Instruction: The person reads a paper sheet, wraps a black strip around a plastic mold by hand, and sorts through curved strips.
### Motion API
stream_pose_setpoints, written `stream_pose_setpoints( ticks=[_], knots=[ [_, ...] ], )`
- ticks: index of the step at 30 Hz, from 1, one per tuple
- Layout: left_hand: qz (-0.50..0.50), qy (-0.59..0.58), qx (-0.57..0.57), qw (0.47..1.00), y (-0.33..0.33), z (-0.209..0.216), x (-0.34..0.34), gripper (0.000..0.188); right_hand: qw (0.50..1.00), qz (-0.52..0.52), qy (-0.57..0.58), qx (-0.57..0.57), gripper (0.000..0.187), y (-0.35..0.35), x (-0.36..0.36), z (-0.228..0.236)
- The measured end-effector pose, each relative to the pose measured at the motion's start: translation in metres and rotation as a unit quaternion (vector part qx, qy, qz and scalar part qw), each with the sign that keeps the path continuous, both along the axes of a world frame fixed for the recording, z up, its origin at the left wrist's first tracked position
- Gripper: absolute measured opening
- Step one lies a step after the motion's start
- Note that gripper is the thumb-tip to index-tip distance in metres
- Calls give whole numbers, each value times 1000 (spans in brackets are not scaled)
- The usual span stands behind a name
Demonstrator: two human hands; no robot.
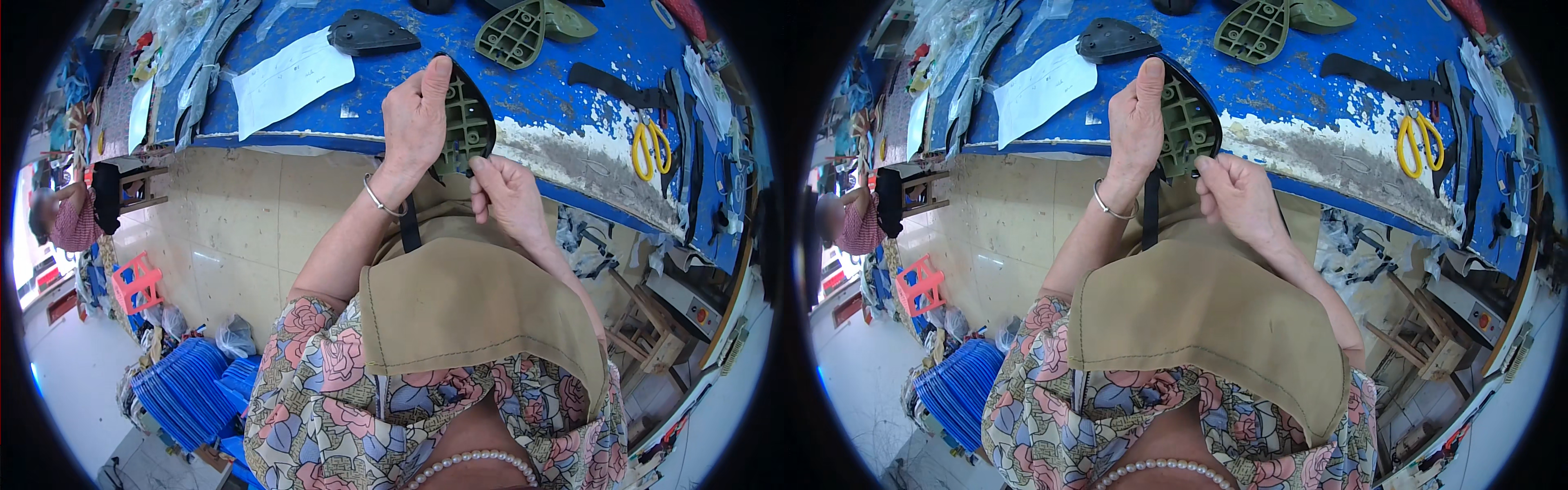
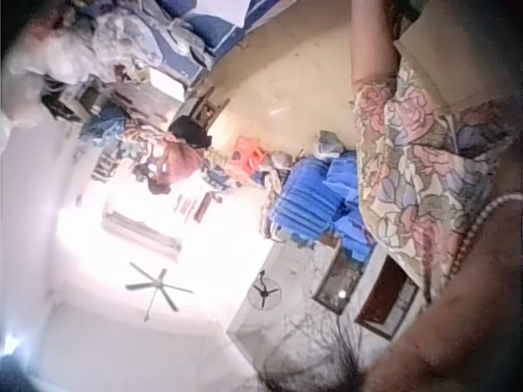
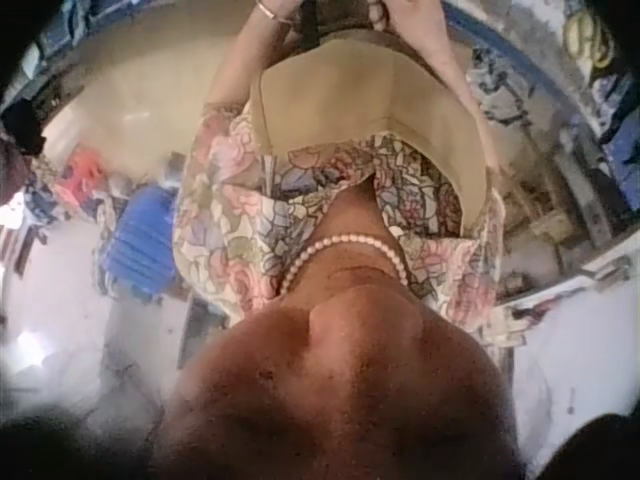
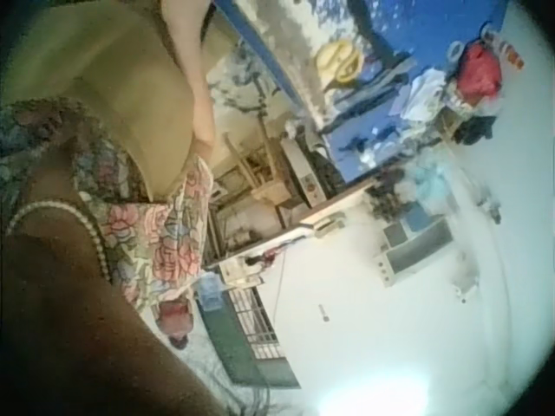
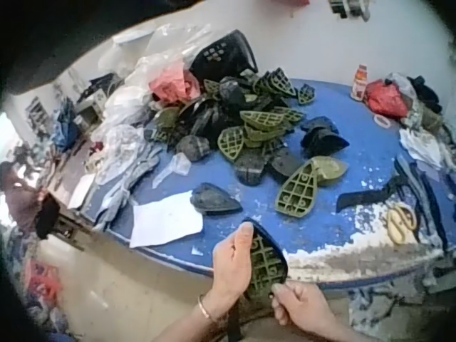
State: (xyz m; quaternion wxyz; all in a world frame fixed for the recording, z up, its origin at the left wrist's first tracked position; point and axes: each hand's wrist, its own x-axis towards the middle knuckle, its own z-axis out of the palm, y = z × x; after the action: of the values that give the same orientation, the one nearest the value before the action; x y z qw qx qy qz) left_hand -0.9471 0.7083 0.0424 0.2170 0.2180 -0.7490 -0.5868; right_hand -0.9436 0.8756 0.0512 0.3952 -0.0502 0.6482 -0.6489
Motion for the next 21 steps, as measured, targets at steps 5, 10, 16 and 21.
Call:
stream_pose_setpoints(
  ticks=[5,10,16,21],
  knots=[
    [-32,-31,218,975,-6,4,-4,65,845,-11,535,4,16,19,-21,18],
    [-124,-148,366,911,7,13,1,61,682,81,726,-38,25,19,-40,21],
    [-234,71,48,968,-5,21,24,34,880,-27,468,-80,9,30,-39,18],
    [-282,121,26,951,1,19,49,12,949,-74,271,-141,10,27,-27,9]
  ],
)
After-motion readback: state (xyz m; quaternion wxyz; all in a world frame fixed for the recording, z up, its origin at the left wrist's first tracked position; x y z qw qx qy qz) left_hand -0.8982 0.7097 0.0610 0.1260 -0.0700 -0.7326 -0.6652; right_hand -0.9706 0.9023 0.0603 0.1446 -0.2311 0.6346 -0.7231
